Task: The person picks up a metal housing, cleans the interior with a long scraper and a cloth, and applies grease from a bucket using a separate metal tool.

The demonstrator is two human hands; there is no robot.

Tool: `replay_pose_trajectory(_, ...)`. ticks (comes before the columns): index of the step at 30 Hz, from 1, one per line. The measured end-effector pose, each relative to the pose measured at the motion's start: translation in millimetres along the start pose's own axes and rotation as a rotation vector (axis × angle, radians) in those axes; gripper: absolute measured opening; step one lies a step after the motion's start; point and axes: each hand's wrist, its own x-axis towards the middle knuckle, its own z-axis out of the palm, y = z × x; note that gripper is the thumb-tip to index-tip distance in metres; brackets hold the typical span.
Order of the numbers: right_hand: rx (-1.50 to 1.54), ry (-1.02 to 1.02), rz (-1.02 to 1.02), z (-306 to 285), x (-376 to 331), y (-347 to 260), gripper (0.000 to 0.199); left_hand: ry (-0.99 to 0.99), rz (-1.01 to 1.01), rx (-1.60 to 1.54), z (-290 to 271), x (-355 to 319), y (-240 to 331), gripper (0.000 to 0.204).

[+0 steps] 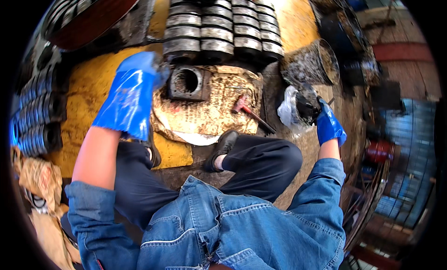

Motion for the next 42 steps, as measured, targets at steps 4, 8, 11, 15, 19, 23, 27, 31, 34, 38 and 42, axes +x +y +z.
replay_pose_trajectory(4,0.022,0.248,0.147,-50.1,-20.3,78.2,0.027,-0.069,-0.017,0.023,4.0,1.4,4.9,0.028)
replay_pose_trajectory(8,-0.251,0.234,0.192,-32.0,-26.4,139.6,0.034,-0.161,-0.020,0.102,-10.0,0.6,23.9,0.028)
replay_pose_trajectory(11,-0.458,0.261,-0.022,-16.3,-1.5,176.0,0.032,-0.115,0.007,0.047,-6.0,0.3,24.5,0.027)
replay_pose_trajectory(15,-0.953,0.252,-0.159,40.5,-19.2,192.9,0.031,-0.185,-0.084,0.114,-13.5,-0.5,27.3,0.026)
replay_pose_trajectory(19,-1.161,0.234,-0.280,45.3,-32.6,189.9,0.031,-0.183,-0.068,0.096,-13.6,-0.3,24.2,0.027)
replay_pose_trajectory(23,-1.160,0.166,-0.404,23.5,-35.5,182.0,0.031,-0.156,0.001,0.090,-12.7,0.1,26.3,0.027)
replay_pose_trajectory(27,-0.593,-0.074,-0.105,27.5,-41.9,131.9,0.022,-0.061,-0.004,0.064,-2.5,-1.0,8.9,0.028)
replay_pose_trajectory(31,-0.425,-0.267,-0.176,73.0,-78.6,52.2,0.014,0.009,0.051,-0.033,-7.7,-4.5,6.7,0.028)
replay_pose_trajectory(34,-0.091,-0.496,-0.172,154.9,-147.2,-34.5,0.013,-0.028,-0.058,0.002,-23.6,-7.3,-6.0,0.031)
replay_pose_trajectory(38,0.017,-0.797,0.082,227.2,-190.3,-49.5,0.023,-0.062,-0.133,-0.005,-21.1,-3.4,-9.3,0.032)
replay_pose_trajectory(42,-0.513,-0.858,-0.289,303.6,-182.1,-2.3,0.014,-0.105,-0.123,-0.030,-25.0,-0.8,-3.9,0.032)
